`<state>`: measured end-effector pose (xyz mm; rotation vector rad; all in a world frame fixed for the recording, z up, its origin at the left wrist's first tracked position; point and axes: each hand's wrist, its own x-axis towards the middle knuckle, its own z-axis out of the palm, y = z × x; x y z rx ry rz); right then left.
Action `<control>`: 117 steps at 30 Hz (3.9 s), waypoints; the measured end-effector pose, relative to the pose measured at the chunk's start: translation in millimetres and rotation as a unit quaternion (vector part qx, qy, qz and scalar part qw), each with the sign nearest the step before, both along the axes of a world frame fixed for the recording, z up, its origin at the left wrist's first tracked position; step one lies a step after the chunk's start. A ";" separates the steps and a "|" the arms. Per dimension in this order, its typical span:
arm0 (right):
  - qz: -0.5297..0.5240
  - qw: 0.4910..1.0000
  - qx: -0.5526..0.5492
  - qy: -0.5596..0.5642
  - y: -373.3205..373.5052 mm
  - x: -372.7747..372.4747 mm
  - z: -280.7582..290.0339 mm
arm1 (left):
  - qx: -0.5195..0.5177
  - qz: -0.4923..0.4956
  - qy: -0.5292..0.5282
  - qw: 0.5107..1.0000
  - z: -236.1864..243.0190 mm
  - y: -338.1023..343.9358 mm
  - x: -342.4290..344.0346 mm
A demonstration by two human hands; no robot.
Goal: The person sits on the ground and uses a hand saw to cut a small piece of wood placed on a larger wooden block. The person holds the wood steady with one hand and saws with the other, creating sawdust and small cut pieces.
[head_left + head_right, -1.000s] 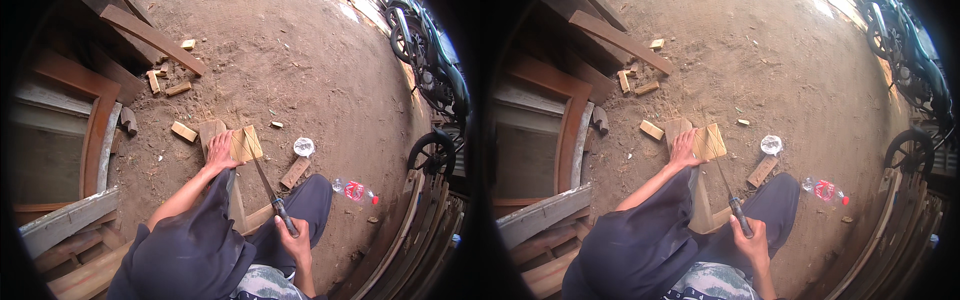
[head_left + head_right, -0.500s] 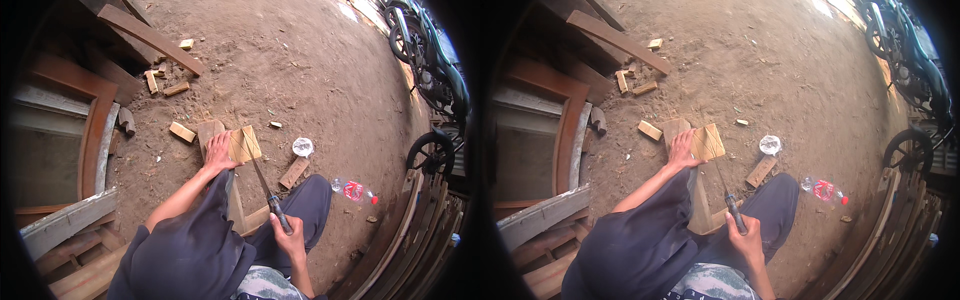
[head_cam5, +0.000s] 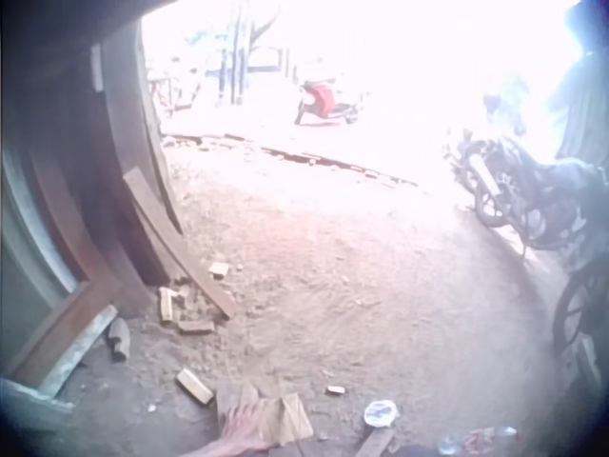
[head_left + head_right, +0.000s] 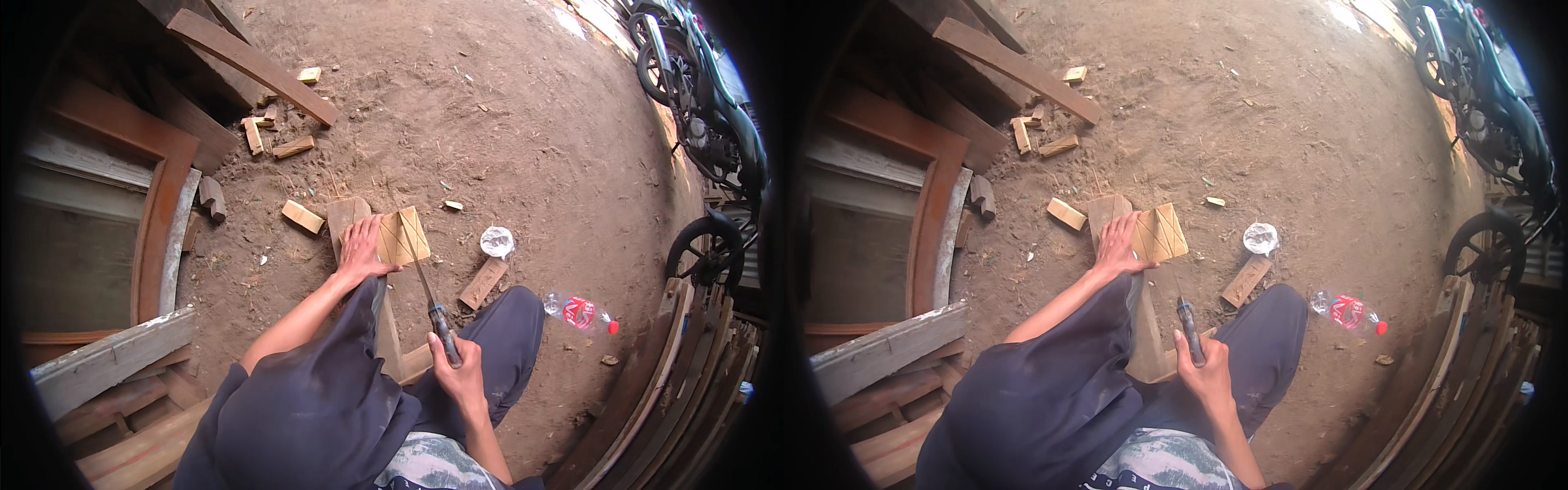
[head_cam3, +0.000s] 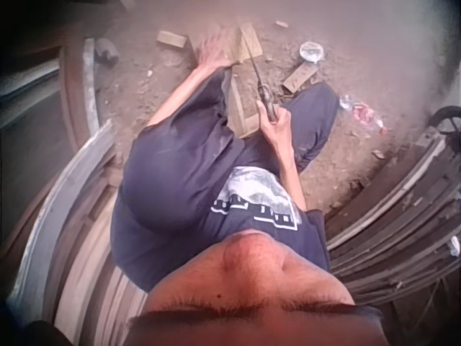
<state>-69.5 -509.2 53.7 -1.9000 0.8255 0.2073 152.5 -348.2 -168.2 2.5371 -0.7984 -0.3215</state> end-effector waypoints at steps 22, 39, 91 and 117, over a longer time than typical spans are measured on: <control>0.010 0.998 0.033 0.048 -18.5 -8.6 38.2 | -0.031 -0.045 0.064 0.996 21.5 16.2 17.8; 0.017 0.999 0.017 0.037 -9.7 12.6 8.5 | 0.021 -0.005 -0.002 1.000 17.0 -8.3 -3.8; -0.002 0.998 0.022 0.061 -8.1 -6.6 57.8 | 0.024 0.003 0.007 1.000 14.3 -3.0 0.1; -0.007 0.998 0.035 0.045 -12.1 -18.0 44.3 | 0.038 0.003 0.004 0.999 18.6 -5.1 2.5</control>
